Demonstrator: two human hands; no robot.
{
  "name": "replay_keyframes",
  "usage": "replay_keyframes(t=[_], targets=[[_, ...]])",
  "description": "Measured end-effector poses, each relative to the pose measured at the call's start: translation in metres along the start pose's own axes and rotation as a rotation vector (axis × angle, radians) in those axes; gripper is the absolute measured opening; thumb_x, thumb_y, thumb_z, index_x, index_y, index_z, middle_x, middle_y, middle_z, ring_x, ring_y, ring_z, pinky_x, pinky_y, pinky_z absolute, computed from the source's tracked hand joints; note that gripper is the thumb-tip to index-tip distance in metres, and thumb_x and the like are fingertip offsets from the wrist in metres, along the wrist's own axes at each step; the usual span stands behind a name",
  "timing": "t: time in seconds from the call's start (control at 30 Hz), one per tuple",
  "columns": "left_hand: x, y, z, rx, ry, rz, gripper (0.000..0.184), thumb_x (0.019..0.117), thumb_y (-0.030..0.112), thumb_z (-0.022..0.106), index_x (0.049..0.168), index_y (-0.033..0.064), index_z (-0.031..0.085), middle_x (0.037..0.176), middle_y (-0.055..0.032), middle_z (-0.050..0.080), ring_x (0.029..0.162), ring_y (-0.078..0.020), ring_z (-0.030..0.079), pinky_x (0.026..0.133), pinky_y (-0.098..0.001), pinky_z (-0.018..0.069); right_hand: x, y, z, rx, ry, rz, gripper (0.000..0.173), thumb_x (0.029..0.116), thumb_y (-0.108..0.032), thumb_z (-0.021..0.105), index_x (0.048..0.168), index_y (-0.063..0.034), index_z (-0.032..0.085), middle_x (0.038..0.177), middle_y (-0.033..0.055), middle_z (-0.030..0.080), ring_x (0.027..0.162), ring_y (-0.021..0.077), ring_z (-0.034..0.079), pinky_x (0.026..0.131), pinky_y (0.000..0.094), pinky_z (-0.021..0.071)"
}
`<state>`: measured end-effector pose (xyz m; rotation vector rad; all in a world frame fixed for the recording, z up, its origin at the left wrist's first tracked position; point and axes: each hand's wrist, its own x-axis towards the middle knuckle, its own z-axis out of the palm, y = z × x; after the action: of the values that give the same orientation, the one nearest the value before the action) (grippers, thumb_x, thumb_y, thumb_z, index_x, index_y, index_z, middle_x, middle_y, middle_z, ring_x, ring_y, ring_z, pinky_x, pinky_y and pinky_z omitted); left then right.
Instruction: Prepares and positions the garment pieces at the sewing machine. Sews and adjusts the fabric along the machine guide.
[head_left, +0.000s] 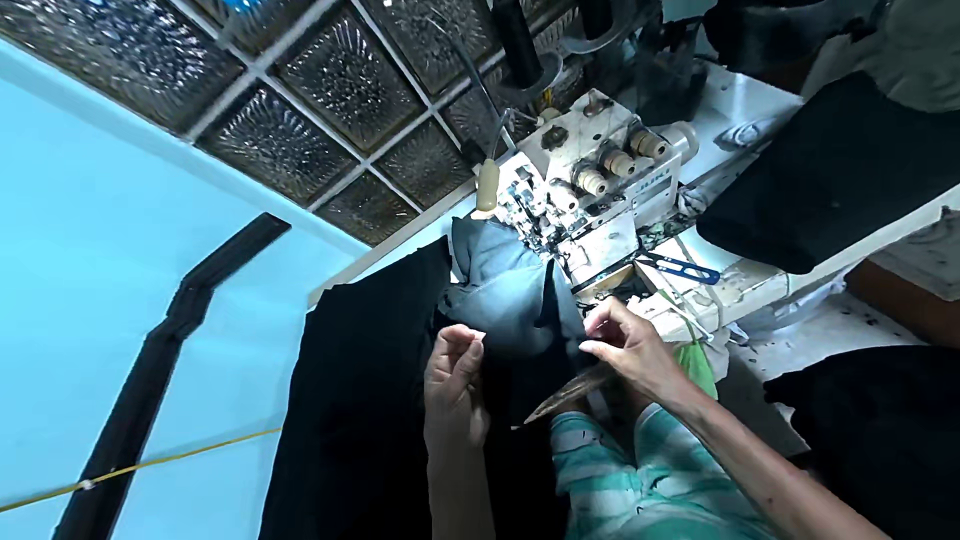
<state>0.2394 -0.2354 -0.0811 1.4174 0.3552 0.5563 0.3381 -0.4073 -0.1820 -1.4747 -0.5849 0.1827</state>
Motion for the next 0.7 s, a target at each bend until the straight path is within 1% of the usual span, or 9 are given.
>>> replay_keyframes(t=[0.07, 0.17, 0.2, 0.27, 0.3, 0.33, 0.43, 0.53, 0.7], targets=[[0.001, -0.007, -0.004, -0.104, -0.014, -0.055, 0.028, 0.1007, -0.004, 0.04, 0.094, 0.0133, 0.061, 0.085, 0.0048, 0.071, 0.078, -0.0022, 0.069, 0.073, -0.02, 0.0588, 0.003, 0.0, 0.0, -0.04, -0.129, -0.042, 0.021, 0.0906, 0.004, 0.055, 0.102, 0.0002, 0.072, 0.103, 0.0071, 0.07, 0.094, 0.005, 0.064, 0.086, 0.0206, 0.0519], [-0.003, -0.013, -0.005, -0.159, -0.074, -0.073, 0.025, 0.0993, -0.004, 0.044, 0.095, 0.0126, 0.063, 0.085, 0.0033, 0.071, 0.078, -0.0036, 0.069, 0.073, -0.0216, 0.0593, 0.014, -0.004, 0.001, 0.036, -0.323, 0.126, 0.039, 0.0959, 0.004, 0.046, 0.129, -0.0007, 0.066, 0.135, 0.0119, 0.064, 0.127, 0.0131, 0.057, 0.108, 0.0303, 0.0444], [-0.005, -0.013, -0.004, -0.17, -0.092, -0.071, 0.023, 0.0989, -0.002, 0.047, 0.094, 0.0126, 0.064, 0.085, 0.0031, 0.071, 0.079, -0.0036, 0.069, 0.073, -0.0218, 0.0594, 0.018, -0.006, 0.005, 0.127, -0.328, 0.204, 0.041, 0.0961, 0.004, 0.044, 0.133, 0.0, 0.062, 0.137, 0.0111, 0.061, 0.126, 0.0096, 0.056, 0.107, 0.0274, 0.044], [-0.01, -0.013, -0.002, -0.15, -0.12, -0.047, 0.02, 0.0968, -0.001, 0.054, 0.093, 0.0137, 0.066, 0.085, 0.0047, 0.071, 0.078, -0.0019, 0.068, 0.072, -0.0195, 0.0585, 0.021, -0.016, 0.014, 0.352, -0.21, 0.363, 0.038, 0.0962, 0.002, 0.041, 0.128, 0.0016, 0.062, 0.121, 0.0052, 0.064, 0.101, 0.0004, 0.057, 0.086, 0.0192, 0.0466], [-0.013, -0.014, 0.001, -0.118, -0.131, -0.023, 0.019, 0.0953, -0.001, 0.057, 0.093, 0.0146, 0.068, 0.085, 0.0062, 0.071, 0.077, -0.0004, 0.067, 0.07, -0.0175, 0.0574, 0.021, -0.023, 0.02, 0.48, -0.104, 0.435, 0.032, 0.0973, 0.001, 0.04, 0.12, -0.0003, 0.063, 0.102, -0.0011, 0.063, 0.081, -0.0031, 0.055, 0.072, 0.0152, 0.0456], [-0.016, -0.016, 0.003, -0.061, -0.147, 0.013, 0.018, 0.0941, 0.0, 0.06, 0.092, 0.0163, 0.069, 0.086, 0.0087, 0.071, 0.077, 0.0019, 0.066, 0.069, -0.015, 0.0559, 0.022, -0.03, 0.025, 0.607, -0.005, 0.487, 0.028, 0.1011, -0.002, 0.039, 0.113, -0.0028, 0.064, 0.089, -0.0046, 0.062, 0.072, -0.0039, 0.054, 0.066, 0.0141, 0.0456], [-0.026, -0.03, 0.006, 0.206, -0.165, 0.175, 0.02, 0.09, -0.003, 0.061, 0.093, 0.0143, 0.07, 0.088, 0.0114, 0.07, 0.073, 0.0054, 0.062, 0.063, -0.0123, 0.0517, 0.023, -0.034, 0.025, 0.76, 0.089, 0.479, 0.022, 0.1062, -0.01, 0.045, 0.102, -0.0054, 0.066, 0.089, -0.0009, 0.066, 0.086, 0.0036, 0.064, 0.084, 0.0224, 0.0533], [-0.035, -0.045, 0.003, 0.623, -0.183, 0.412, 0.01, 0.0905, -0.005, 0.061, 0.094, -0.0051, 0.071, 0.089, -0.0027, 0.067, 0.079, 0.0026, 0.062, 0.073, -0.0119, 0.0529, 0.017, -0.023, 0.013, 0.363, 0.05, 0.299, 0.014, 0.0959, -0.007, 0.062, 0.082, -0.0082, 0.063, 0.077, -0.0041, 0.062, 0.074, 0.0009, 0.058, 0.072, 0.0195, 0.0493], [-0.049, -0.067, 0.008, 1.053, -0.196, 0.559, 0.017, 0.0949, 0.005, 0.06, 0.098, -0.0009, 0.076, 0.082, -0.0105, 0.068, 0.072, -0.0129, 0.066, 0.067, -0.0226, 0.0546, -0.019, -0.007, -0.008, -0.25, 0.07, 0.044, 0.014, 0.089, -0.017, 0.071, 0.089, -0.0035, 0.074, 0.092, 0.0068, 0.069, 0.085, 0.007, 0.064, 0.078, 0.0219, 0.0516]])
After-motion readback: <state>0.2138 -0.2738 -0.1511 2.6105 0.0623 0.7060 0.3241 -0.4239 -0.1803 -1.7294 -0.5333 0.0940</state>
